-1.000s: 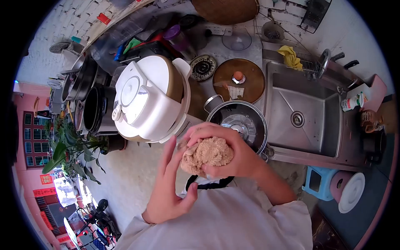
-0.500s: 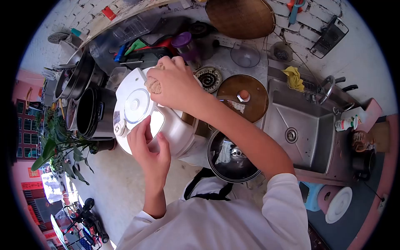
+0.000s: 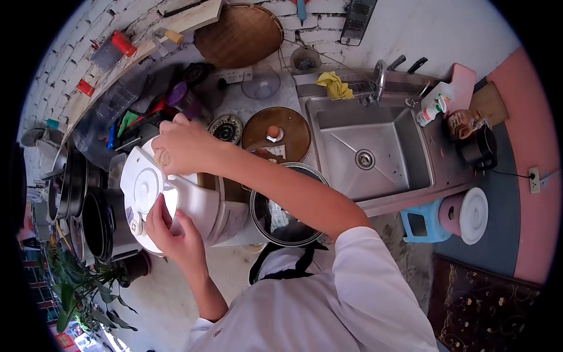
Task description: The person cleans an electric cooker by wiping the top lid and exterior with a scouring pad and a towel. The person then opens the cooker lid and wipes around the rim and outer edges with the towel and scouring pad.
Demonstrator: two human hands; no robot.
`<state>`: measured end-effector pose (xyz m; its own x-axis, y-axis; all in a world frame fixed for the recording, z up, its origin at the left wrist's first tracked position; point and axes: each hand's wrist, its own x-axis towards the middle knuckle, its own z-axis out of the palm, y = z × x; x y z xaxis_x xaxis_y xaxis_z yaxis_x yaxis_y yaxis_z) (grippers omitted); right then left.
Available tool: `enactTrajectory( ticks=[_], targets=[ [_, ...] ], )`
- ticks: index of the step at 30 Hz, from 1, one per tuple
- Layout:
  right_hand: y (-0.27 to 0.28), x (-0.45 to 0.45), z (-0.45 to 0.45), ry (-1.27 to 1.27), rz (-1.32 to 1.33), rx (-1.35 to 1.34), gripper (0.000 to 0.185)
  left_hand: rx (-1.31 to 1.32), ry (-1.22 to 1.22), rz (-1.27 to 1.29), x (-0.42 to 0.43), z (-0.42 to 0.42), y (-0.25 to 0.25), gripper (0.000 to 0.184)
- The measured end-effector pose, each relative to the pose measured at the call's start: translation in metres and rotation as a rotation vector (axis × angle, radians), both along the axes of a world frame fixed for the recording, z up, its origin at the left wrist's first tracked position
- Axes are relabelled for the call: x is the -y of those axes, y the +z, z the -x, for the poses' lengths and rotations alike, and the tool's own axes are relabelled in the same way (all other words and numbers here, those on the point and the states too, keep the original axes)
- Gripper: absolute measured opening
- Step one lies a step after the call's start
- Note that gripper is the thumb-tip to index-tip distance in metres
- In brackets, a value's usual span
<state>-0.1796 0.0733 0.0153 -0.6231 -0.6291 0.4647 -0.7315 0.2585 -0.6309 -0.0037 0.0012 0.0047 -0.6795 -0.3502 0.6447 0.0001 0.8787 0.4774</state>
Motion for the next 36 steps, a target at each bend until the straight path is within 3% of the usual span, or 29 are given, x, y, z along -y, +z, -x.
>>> enactTrajectory(
  ticks=[2, 4, 5, 8, 10, 14, 16, 18, 22, 26, 28, 32, 33, 34, 36],
  targets=[
    [0.001, -0.028, -0.021, 0.0, 0.036, -0.014, 0.034, 0.087, -0.032, -0.04, -0.002, -0.004, 0.004, 0.042],
    [-0.004, -0.058, -0.048, -0.021, 0.139, 0.078, 0.03, -0.104, -0.122, -0.218, -0.003, 0.0, -0.005, 0.049],
    [-0.011, -0.074, -0.063, -0.028, 0.186, 0.222, 0.029, -0.062, -0.139, -0.282, -0.004, -0.003, 0.002, 0.056],
    [-0.045, -0.12, -0.11, -0.018, 0.395, 0.738, 0.026, -0.249, -0.177, -0.276, 0.004, -0.015, 0.003, 0.055],
    [-0.05, -0.131, -0.13, -0.105, 0.585, 1.051, 0.029, -0.191, -0.12, -0.181, 0.008, -0.033, 0.007, 0.052],
    [-0.008, -0.132, -0.122, -0.156, 0.664, 0.876, 0.032, -0.08, -0.141, -0.168, 0.005, -0.054, 0.011, 0.046],
    [0.012, -0.126, -0.106, -0.106, 0.776, 0.641, 0.031, -0.013, -0.141, -0.053, 0.005, -0.058, 0.016, 0.043],
    [0.027, -0.121, -0.092, -0.09, 0.91, 0.675, 0.031, -0.016, -0.148, -0.034, 0.007, -0.063, 0.017, 0.04],
    [-0.011, -0.095, -0.022, -0.111, 1.196, 0.793, 0.029, 0.014, -0.178, 0.015, 0.014, -0.074, 0.015, 0.045],
    [-0.056, -0.058, 0.022, -0.288, 1.038, 0.724, 0.03, 0.116, -0.105, 0.062, 0.025, -0.094, 0.008, 0.048],
    [-0.052, -0.052, 0.007, -0.173, 1.155, 0.912, 0.032, 0.159, -0.09, 0.039, 0.03, -0.1, 0.007, 0.047],
    [-0.067, -0.059, -0.03, -0.156, 1.168, 0.972, 0.033, 0.216, -0.064, 0.052, 0.025, -0.102, 0.003, 0.044],
    [-0.073, -0.064, -0.04, -0.17, 1.158, 0.968, 0.033, 0.264, -0.078, 0.032, 0.027, -0.103, 0.001, 0.058],
    [-0.079, -0.071, -0.055, -0.184, 1.166, 1.016, 0.034, 0.268, -0.073, 0.033, 0.023, -0.101, 0.004, 0.058],
    [-0.086, -0.088, -0.087, -0.194, 1.173, 1.118, 0.036, 0.235, -0.07, 0.191, 0.008, -0.089, 0.008, 0.078]
  ],
)
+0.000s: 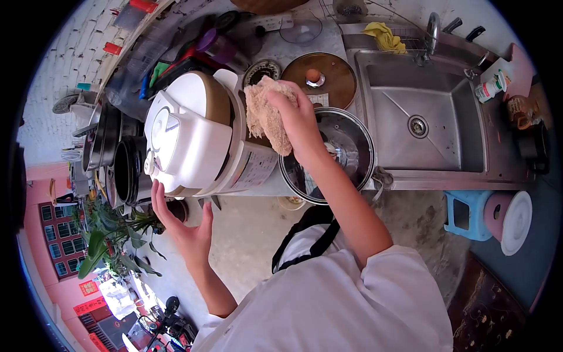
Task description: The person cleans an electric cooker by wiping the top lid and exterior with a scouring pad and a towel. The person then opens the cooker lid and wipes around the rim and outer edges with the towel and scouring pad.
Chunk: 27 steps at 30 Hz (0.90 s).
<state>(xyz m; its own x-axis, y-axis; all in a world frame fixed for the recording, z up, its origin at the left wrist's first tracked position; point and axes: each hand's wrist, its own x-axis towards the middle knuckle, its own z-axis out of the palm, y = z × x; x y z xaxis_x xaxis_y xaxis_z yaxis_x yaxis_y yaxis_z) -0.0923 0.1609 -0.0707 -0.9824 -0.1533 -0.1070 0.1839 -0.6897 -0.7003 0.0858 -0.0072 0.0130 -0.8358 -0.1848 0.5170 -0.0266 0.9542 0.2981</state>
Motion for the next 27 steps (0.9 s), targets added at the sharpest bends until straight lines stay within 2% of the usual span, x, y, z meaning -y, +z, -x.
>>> enactTrajectory(
  ticks=[1, 2, 3, 5, 7, 8, 10, 14, 16, 19, 20, 24, 26, 27],
  targets=[
    [-0.003, -0.009, -0.019, 0.025, 0.014, 0.051, 0.037, 0.053, 0.019, -0.001, -0.001, 0.003, -0.002, 0.095],
    [-0.007, -0.019, -0.034, 0.038, -0.157, 0.002, 0.038, 0.066, -0.029, -0.052, -0.004, 0.013, -0.003, 0.091],
    [-0.011, -0.029, -0.048, 0.054, -0.329, -0.053, 0.039, 0.089, -0.015, 0.053, -0.006, 0.022, -0.006, 0.09],
    [-0.016, -0.048, -0.064, 0.07, -0.375, -0.138, 0.041, 0.096, 0.01, 0.179, -0.001, 0.033, -0.012, 0.089],
    [-0.007, -0.072, -0.071, 0.17, -0.229, -0.06, 0.043, 0.033, 0.008, 0.195, 0.011, 0.035, -0.019, 0.091],
    [0.008, -0.078, -0.078, 0.155, -0.165, -0.039, 0.051, -0.026, -0.013, 0.217, 0.017, 0.037, -0.019, 0.091],
    [0.023, -0.088, -0.08, 0.132, -0.131, -0.141, 0.062, -0.088, -0.062, 0.221, 0.03, 0.04, -0.022, 0.093],
    [0.045, -0.101, -0.083, 0.132, -0.173, -0.249, 0.07, -0.142, -0.083, 0.208, 0.04, 0.044, -0.002, 0.091],
    [0.047, -0.107, -0.086, 0.066, -0.135, -0.183, 0.073, -0.211, -0.044, 0.223, 0.046, 0.047, 0.016, 0.087],
    [0.025, -0.12, -0.083, 0.092, -0.11, -0.267, 0.072, -0.246, -0.069, -0.038, 0.061, 0.056, 0.054, 0.077],
    [0.019, -0.123, -0.083, 0.07, -0.088, -0.2, 0.069, -0.233, -0.074, -0.138, 0.068, 0.059, 0.069, 0.071],
    [0.012, -0.132, -0.082, 0.012, -0.072, -0.067, 0.062, -0.252, -0.117, -0.208, 0.124, 0.088, 0.123, 0.065],
    [0.011, -0.141, -0.079, 0.04, -0.118, -0.134, 0.059, -0.093, -0.112, -0.585, 0.151, 0.104, 0.146, 0.066],
    [0.01, -0.144, -0.077, -0.028, -0.097, -0.104, 0.06, -0.103, -0.111, -0.529, 0.175, 0.118, 0.151, 0.065]
  ],
)
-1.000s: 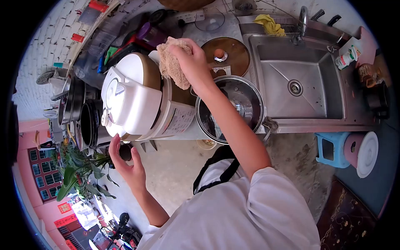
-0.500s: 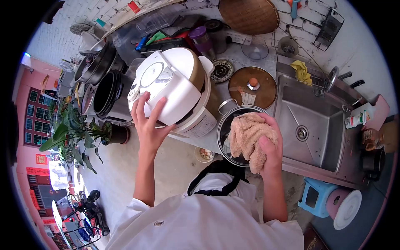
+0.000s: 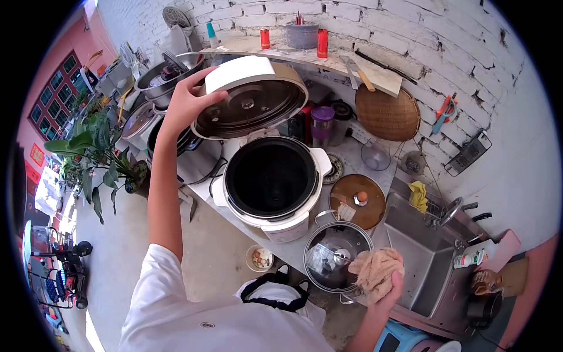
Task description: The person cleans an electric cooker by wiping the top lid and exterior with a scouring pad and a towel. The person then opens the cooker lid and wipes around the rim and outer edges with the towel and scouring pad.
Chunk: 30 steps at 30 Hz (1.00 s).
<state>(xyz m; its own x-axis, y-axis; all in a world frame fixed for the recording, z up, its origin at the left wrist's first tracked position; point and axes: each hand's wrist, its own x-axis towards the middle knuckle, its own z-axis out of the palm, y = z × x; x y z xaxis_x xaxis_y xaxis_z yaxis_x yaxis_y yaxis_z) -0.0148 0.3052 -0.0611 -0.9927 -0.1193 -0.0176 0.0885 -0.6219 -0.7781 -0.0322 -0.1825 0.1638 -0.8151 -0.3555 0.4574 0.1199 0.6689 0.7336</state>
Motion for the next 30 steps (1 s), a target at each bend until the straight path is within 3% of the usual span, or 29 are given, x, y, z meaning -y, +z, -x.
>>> enactTrajectory(
  ticks=[6, 11, 16, 20, 22, 25, 27, 30],
  targets=[
    [0.011, -0.009, -0.001, -0.272, 0.072, 0.113, 0.057, 0.004, -0.033, -0.071, 0.064, 0.044, 0.017, 0.06],
    [0.016, -0.017, -0.006, -0.29, 0.094, 0.148, 0.055, 0.119, -0.038, -0.185, 0.096, 0.07, 0.023, 0.061],
    [0.025, -0.002, -0.008, -0.377, 0.113, 0.223, 0.053, 0.228, -0.015, 0.044, 0.105, 0.071, 0.032, 0.07],
    [0.021, 0.013, -0.01, -0.253, 0.136, 0.164, 0.051, 0.151, 0.103, 0.191, 0.102, 0.066, 0.024, 0.075],
    [0.024, 0.023, -0.014, -0.185, 0.158, 0.188, 0.053, -0.114, 0.28, 0.475, 0.088, 0.053, 0.015, 0.072],
    [0.013, 0.034, -0.018, -0.074, 0.124, 0.11, 0.059, -0.365, 0.371, 0.57, 0.033, -0.003, -0.01, 0.049],
    [0.014, 0.045, -0.019, 0.019, 0.028, -0.015, 0.067, -0.424, 0.309, 0.391, -0.008, -0.045, -0.058, 0.033],
    [0.029, 0.066, -0.024, 0.115, -0.001, -0.061, 0.069, -0.205, 0.149, 0.101, -0.056, -0.097, -0.138, 0.03]
  ],
)
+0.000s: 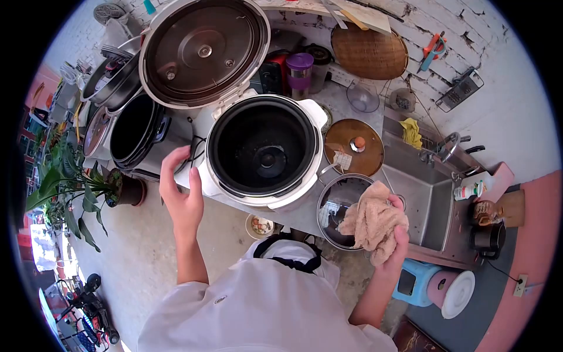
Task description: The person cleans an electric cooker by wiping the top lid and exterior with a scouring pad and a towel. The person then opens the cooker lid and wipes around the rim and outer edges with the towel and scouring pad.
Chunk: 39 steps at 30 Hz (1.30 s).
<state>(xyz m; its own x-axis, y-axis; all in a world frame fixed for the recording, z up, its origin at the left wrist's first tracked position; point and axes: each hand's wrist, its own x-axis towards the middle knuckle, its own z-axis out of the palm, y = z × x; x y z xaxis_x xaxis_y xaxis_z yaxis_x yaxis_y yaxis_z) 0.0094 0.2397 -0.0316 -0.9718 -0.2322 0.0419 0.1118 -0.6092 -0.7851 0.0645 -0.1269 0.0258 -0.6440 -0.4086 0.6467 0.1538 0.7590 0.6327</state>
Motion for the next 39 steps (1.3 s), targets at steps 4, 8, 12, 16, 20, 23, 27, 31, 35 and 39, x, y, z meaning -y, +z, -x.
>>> enactTrajectory(
  ticks=[4, 8, 12, 16, 20, 23, 27, 31, 35, 39],
  targets=[
    [0.003, 0.022, 0.0, -0.062, -0.016, 0.06, 0.065, 0.103, -0.008, -0.148, -0.014, -0.043, -0.062, 0.028],
    [0.016, 0.055, 0.02, -0.253, -0.059, 0.074, 0.068, 0.137, 0.012, -0.237, 0.001, -0.053, -0.086, 0.027],
    [0.046, 0.087, 0.067, -0.141, -0.217, -0.166, 0.068, 0.089, 0.013, -0.235, 0.017, -0.043, -0.088, 0.027],
    [0.049, 0.125, 0.166, -0.029, -0.695, -0.462, 0.048, 0.07, 0.036, -0.266, 0.016, -0.012, -0.094, 0.036],
    [0.003, 0.17, 0.245, -0.104, -1.166, -0.911, 0.039, 0.006, 0.087, -0.317, 0.004, 0.019, -0.098, 0.052],
    [-0.003, 0.172, 0.247, 0.022, -1.309, -0.805, 0.035, 0.012, 0.105, -0.306, 0.009, 0.023, -0.102, 0.056],
    [0.001, 0.139, 0.208, 0.04, -1.401, -0.961, 0.033, -0.012, 0.132, -0.317, 0.006, 0.024, -0.105, 0.054],
    [0.005, 0.149, 0.213, 0.031, -1.418, -1.031, 0.032, -0.038, 0.14, -0.353, 0.005, 0.025, -0.104, 0.054],
    [-0.001, 0.171, 0.247, 0.015, -1.309, -1.188, 0.033, -0.04, 0.113, -0.336, 0.005, 0.026, -0.107, 0.05],
    [-0.002, 0.162, 0.243, 0.064, -1.269, -1.131, 0.03, 0.002, 0.1, -0.274, 0.006, 0.024, -0.104, 0.049]
  ],
)
